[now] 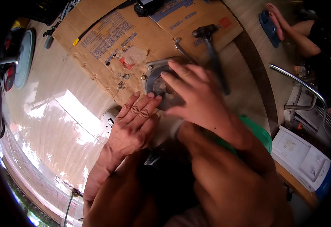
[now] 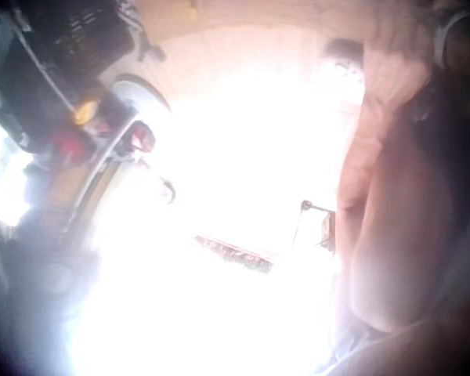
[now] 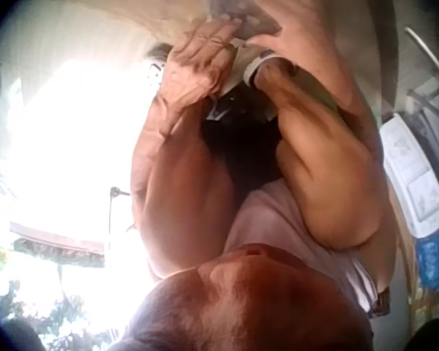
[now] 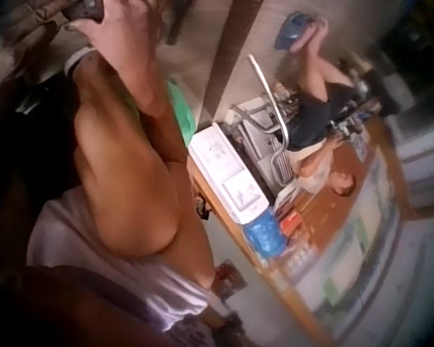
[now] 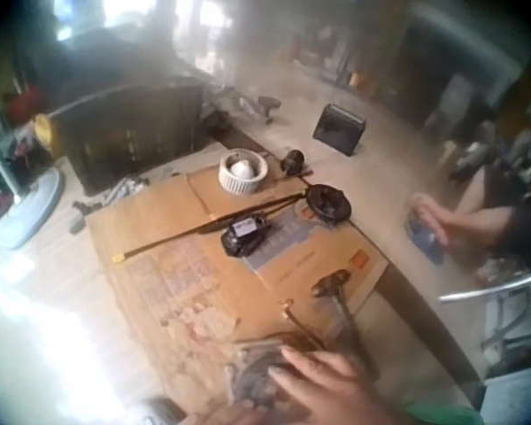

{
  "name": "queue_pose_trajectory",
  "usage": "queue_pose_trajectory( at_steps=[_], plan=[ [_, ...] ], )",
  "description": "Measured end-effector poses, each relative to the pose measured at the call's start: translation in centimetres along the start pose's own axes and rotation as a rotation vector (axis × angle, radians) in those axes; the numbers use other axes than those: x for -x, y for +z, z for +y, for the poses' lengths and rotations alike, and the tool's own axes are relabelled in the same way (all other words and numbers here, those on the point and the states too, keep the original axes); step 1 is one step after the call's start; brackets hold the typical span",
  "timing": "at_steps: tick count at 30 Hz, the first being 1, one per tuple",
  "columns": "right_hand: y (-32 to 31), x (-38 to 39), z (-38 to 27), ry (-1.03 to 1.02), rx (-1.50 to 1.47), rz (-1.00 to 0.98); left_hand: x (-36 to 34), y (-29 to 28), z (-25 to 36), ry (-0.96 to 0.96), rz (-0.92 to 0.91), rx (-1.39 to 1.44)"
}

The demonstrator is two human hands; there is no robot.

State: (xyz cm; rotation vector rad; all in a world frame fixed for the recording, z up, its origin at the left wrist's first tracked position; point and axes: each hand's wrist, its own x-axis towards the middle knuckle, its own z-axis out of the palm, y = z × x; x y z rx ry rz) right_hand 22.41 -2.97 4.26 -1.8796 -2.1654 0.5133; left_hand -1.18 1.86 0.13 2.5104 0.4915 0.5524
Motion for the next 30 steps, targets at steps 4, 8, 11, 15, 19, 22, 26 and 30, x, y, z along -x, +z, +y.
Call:
queue_pose_trajectory(
  at_steps=[4, 8, 11, 15, 19, 22, 26, 30],
  plan=[
    [0.3, 0.4, 0.5, 0.011, -0.031, -0.016, 0.0, 0.2, 0.1, 0.023, 0.004, -0.046],
    [1.3, 0.9, 2.4, 0.214, -0.498, 0.167, 0.2, 0.2, 0.3, 0.003, -0.026, -0.058],
    [1.8, 0.9, 3.1, 0.529, -0.949, 0.161, -0.3, 0.2, 0.2, 0.017, -0.026, -0.052],
    [3.4, 1.3, 3.3, 0.661, -1.171, 0.033, -0.7, 0.2, 0.2, 0.019, -0.045, -0.051],
    [4.9, 1.5, 3.3, 0.701, -1.254, 0.086, -0.8, 0.3, 0.4, 0.018, -0.044, -0.069],
    [5.2, 1.6, 3.3, 0.681, -1.237, 0.099, -0.8, 0.4, 0.4, 0.028, -0.058, -0.067],
    [4.5, 1.4, 3.8, 0.663, -1.156, 0.030, -0.8, 0.5, 0.4, 0.030, -0.060, -0.100],
    [4.1, 1.2, 3.9, 0.720, -1.224, 0.012, -0.8, 0.5, 0.3, 0.024, -0.065, -0.062]
  ],
)
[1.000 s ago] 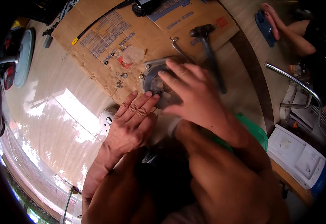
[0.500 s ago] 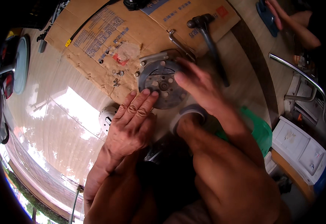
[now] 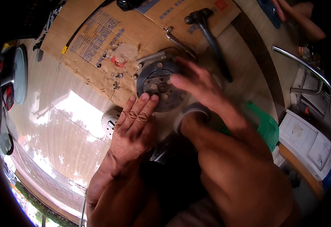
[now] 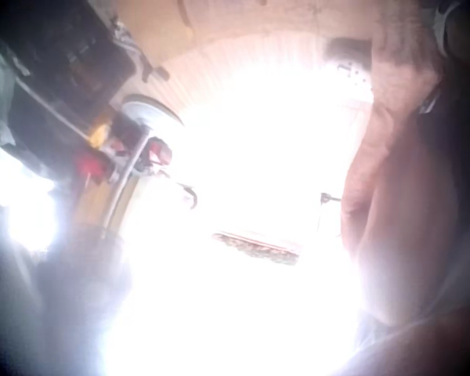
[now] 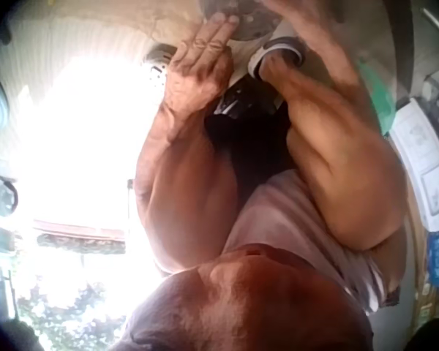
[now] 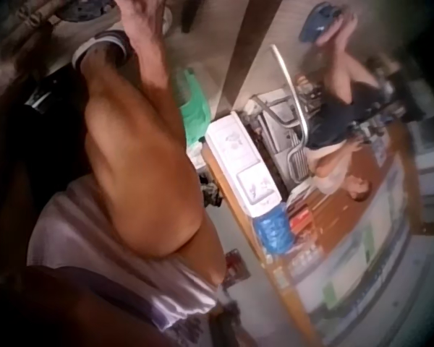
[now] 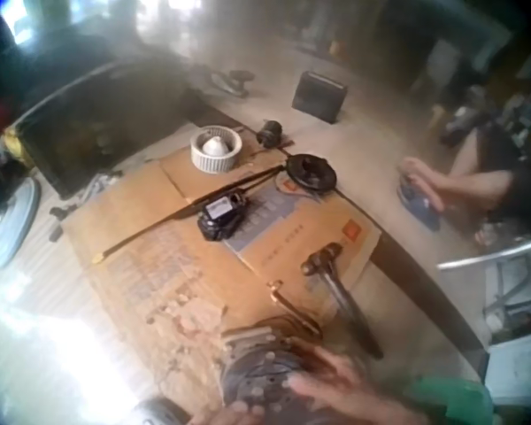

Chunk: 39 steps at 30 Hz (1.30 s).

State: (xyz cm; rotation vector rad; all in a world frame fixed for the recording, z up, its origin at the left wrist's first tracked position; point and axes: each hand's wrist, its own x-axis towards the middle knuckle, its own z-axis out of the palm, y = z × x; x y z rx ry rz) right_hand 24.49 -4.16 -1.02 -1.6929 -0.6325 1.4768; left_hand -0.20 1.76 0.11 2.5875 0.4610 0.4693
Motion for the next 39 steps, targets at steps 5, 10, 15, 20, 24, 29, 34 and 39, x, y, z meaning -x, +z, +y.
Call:
queue_pose_trajectory(
  at_steps=[5, 10, 15, 20, 24, 29, 34, 39],
  plan=[
    [-0.4, 0.0, 0.3, -0.017, -0.026, -0.012, -0.3, -0.2, 0.5, -0.009, -0.032, 0.012],
    [-0.3, -0.2, 0.2, -0.005, -0.112, -0.043, 0.1, 0.3, 0.4, -0.034, -0.014, 0.015],
    [-0.4, -0.2, 0.0, -0.049, -0.083, -0.065, -0.1, -0.1, 0.2, -0.052, -0.023, 0.084],
    [-0.8, -0.3, -0.2, -0.023, -0.043, -0.063, -0.1, 0.1, 0.3, -0.061, -0.010, 0.077],
    [-1.1, -0.5, -0.2, -0.005, -0.046, -0.093, -0.1, 0.0, 0.4, -0.052, -0.002, 0.065],
    [-1.2, -0.5, -0.9, -0.047, 0.108, -0.118, -0.1, 0.1, 0.5, -0.054, -0.002, 0.054],
    [-0.9, -0.5, -0.8, -0.009, 0.043, -0.095, -0.2, 0.1, 0.6, -0.052, -0.006, 0.048],
    [-0.8, -0.5, -1.4, -0.008, 0.066, -0.083, -0.3, 0.1, 0.5, -0.059, 0.007, 0.069]
  ],
)
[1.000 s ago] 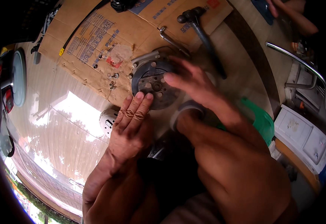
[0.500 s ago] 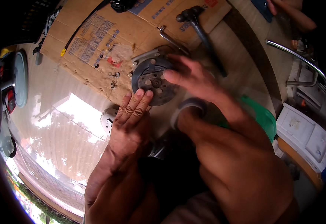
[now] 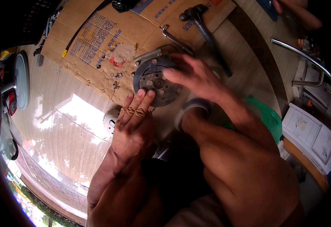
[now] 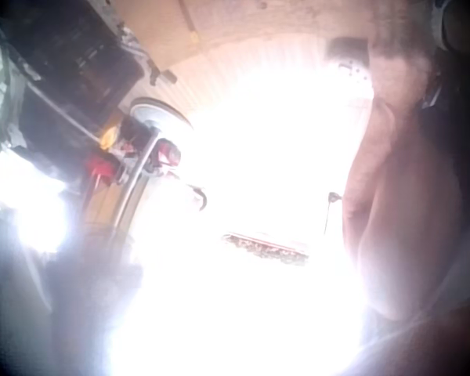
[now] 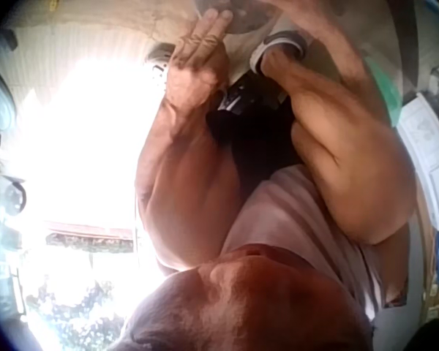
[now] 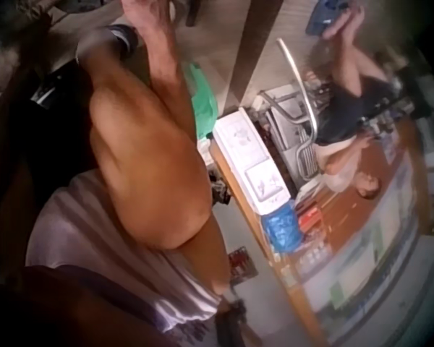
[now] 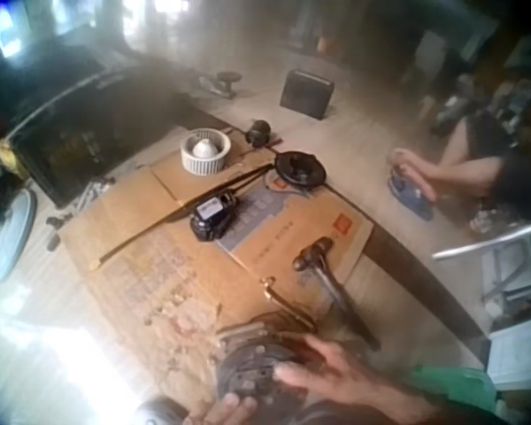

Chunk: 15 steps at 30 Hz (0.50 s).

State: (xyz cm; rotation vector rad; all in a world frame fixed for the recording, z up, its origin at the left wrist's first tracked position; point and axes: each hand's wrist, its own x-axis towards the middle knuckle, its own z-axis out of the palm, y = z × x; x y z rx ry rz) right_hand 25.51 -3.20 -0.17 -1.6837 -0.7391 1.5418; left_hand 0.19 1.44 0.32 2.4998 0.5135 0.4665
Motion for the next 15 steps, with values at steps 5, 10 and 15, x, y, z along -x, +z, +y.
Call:
queue_pose_trajectory(
  at_steps=[5, 10, 15],
  plan=[
    [-0.23, -0.11, -0.33, -0.008, 0.043, -0.006, -0.26, -0.20, 0.13, -0.011, 0.002, 0.016],
    [0.01, -0.28, -0.10, -0.033, 0.112, 0.010, -0.08, -0.01, -0.06, -0.030, 0.028, 0.035],
    [-0.11, 0.21, -0.62, -0.041, 0.127, 0.009, 0.46, 0.15, -0.35, 0.001, -0.016, 0.027]
  ],
)
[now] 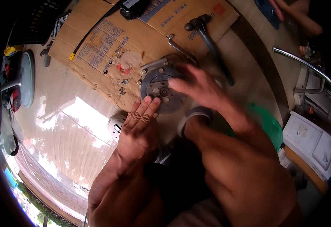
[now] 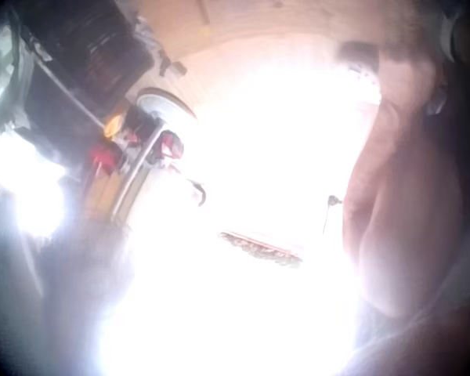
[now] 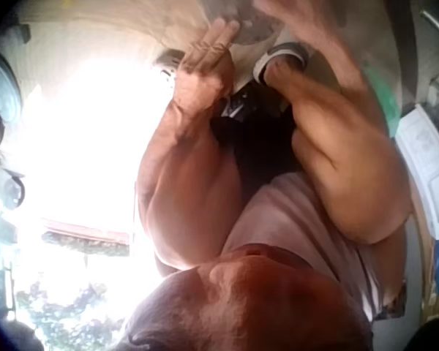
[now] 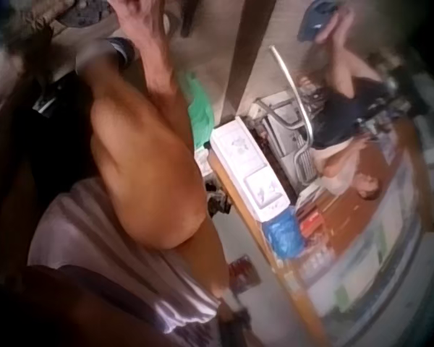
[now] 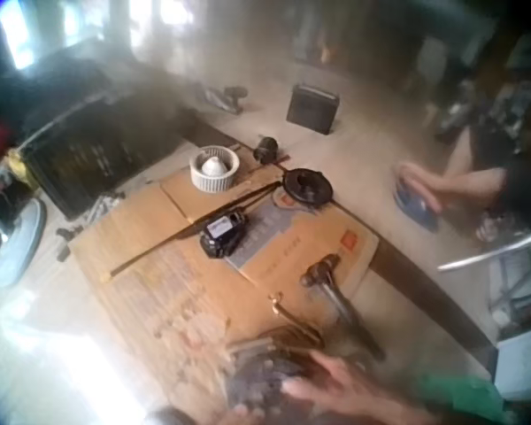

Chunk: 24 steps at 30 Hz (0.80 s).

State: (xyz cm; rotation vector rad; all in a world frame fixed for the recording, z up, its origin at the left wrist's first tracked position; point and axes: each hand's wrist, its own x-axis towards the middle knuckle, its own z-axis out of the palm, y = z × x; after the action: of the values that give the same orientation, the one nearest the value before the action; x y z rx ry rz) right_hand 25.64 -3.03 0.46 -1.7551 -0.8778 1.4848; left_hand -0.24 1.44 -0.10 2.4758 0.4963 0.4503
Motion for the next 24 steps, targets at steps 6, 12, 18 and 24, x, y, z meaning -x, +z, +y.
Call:
queue_pose_trajectory(
  at_steps=[6, 12, 18, 24],
  plan=[
    [0.4, 0.1, -0.2, -0.055, 0.015, -0.030, 0.0, -0.1, 0.2, -0.002, 0.003, -0.002],
    [0.8, 0.0, 0.5, -0.113, 0.052, 0.008, 0.4, 0.3, -0.1, 0.014, -0.006, -0.049],
    [0.1, 0.3, 1.3, -0.144, 0.208, 0.023, 1.0, 0.9, -1.1, 0.141, -0.042, -0.144],
    [0.0, 0.1, 0.8, -0.098, 0.112, -0.062, 1.2, 0.6, -1.3, 0.111, -0.030, -0.093]
  ],
)
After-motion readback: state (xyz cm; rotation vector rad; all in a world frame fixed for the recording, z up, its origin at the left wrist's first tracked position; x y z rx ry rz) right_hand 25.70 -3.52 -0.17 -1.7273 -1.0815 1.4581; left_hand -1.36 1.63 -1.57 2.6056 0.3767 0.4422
